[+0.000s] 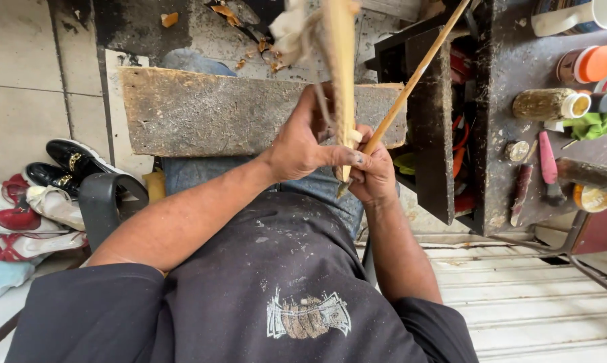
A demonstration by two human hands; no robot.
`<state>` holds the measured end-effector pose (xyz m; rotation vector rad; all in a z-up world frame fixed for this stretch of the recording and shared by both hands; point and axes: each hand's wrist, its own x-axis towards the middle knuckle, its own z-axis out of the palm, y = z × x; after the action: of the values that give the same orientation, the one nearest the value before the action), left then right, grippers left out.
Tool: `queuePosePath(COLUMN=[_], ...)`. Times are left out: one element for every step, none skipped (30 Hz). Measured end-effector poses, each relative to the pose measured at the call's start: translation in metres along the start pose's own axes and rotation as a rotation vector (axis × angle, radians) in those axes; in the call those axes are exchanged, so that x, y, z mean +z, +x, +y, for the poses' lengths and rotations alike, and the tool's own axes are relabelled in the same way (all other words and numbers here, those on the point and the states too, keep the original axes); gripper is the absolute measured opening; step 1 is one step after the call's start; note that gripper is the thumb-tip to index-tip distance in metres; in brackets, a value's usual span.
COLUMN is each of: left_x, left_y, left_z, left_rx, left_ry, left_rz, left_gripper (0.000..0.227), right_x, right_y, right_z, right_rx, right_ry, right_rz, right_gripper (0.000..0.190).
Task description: The person applies glue to the sole of a sandal using a brush, then attaches a strap to the glued area. They repeat the process on another sandal, ensuring the straps are securely attached.
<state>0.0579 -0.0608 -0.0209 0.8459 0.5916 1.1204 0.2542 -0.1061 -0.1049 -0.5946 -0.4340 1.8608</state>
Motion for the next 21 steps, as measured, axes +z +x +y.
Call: queuePosePath(left_x=[0.003, 0.001, -0.002, -0.004, -0.004, -0.003, -0.003, -0.003, -0.002, -0.002, -0.001, 0.001, 0.001, 0.001, 0.0, -0.002, -0.003, -0.003, -0.004, -0.005, -0.006], left_y=[-0.002, -0.003, -0.003, -0.002, -0.002, -0.001, 0.001, 0.002, 0.002, 0.003, 0.002, 0.001, 0.0, 0.001, 0.001, 0.001, 0.001, 0.001, 0.001, 0.001, 0.001], left_z=[-0.009, -0.01, -0.012, -0.013, -0.01, -0.006, -0.002, -0.002, -0.001, -0.001, 0.001, 0.003, 0.006, 0.004, 0.003, 0.001, 0.0, -0.002, -0.004, -0.003, -0.002], left_rx=[-0.035, -0.036, -0.058, -0.08, -0.082, -0.064, -0.042, -0.041, 0.015, 0.072, 0.073, 0.058, 0.043, 0.044, 0.043, 0.042, 0.042, 0.035, 0.027, 0.027, 0.0], left_ry=[-0.003, -0.007, 0.117, 0.241, 0.236, 0.322, 0.411, 0.409, 0.486, 0.563, 0.56, 0.561, 0.563, 0.562, 0.551, 0.54, 0.543, 0.528, 0.511, 0.513, 0.531], left_rz=[0.036, 0.038, 0.055, 0.072, 0.074, 0.062, 0.046, 0.044, 0.036, 0.027, 0.023, 0.016, 0.011, 0.01, 0.016, 0.021, 0.024, 0.034, 0.04, 0.037, 0.031], left_gripper=[0.092, 0.092, 0.089, 0.087, 0.087, 0.086, 0.085, 0.085, 0.082, 0.08, 0.08, 0.078, 0.075, 0.075, 0.075, 0.076, 0.076, 0.075, 0.074, 0.074, 0.074], right_x=[0.001, 0.012, 0.022, 0.033, 0.021, 0.009, -0.003, 0.0, 0.004, 0.007, 0.008, 0.009, 0.01, 0.009, 0.008, 0.006, 0.013, 0.02, 0.026, 0.021, 0.015], right_y=[-0.004, -0.002, 0.002, 0.006, 0.0, -0.005, -0.009, -0.006, -0.005, -0.004, -0.003, -0.003, -0.001, -0.003, -0.003, -0.003, -0.003, -0.002, -0.003, -0.004, -0.006], right_z=[0.003, 0.0, -0.003, -0.006, -0.009, -0.013, -0.017, -0.018, -0.02, -0.021, -0.021, -0.02, -0.019, -0.018, -0.016, -0.014, -0.011, -0.008, -0.006, -0.004, -0.002], right_rx=[-0.04, -0.037, -0.072, -0.106, -0.102, -0.162, -0.228, -0.229, -0.27, -0.311, -0.314, -0.317, -0.318, -0.319, -0.311, -0.302, -0.301, -0.307, -0.317, -0.32, -0.325], right_ry=[-0.037, -0.04, -0.199, -0.358, -0.36, -0.363, -0.364, -0.365, -0.383, -0.401, -0.404, -0.442, -0.478, -0.479, -0.449, -0.419, -0.416, -0.406, -0.396, -0.394, -0.4], right_rz=[0.092, 0.095, 0.164, 0.232, 0.235, 0.247, 0.256, 0.257, 0.212, 0.167, 0.169, 0.206, 0.24, 0.241, 0.261, 0.281, 0.278, 0.284, 0.294, 0.295, 0.297], right_gripper=[0.038, 0.038, 0.032, 0.028, 0.028, 0.026, 0.025, 0.025, 0.026, 0.027, 0.027, 0.023, 0.021, 0.021, 0.022, 0.023, 0.023, 0.023, 0.023, 0.023, 0.023])
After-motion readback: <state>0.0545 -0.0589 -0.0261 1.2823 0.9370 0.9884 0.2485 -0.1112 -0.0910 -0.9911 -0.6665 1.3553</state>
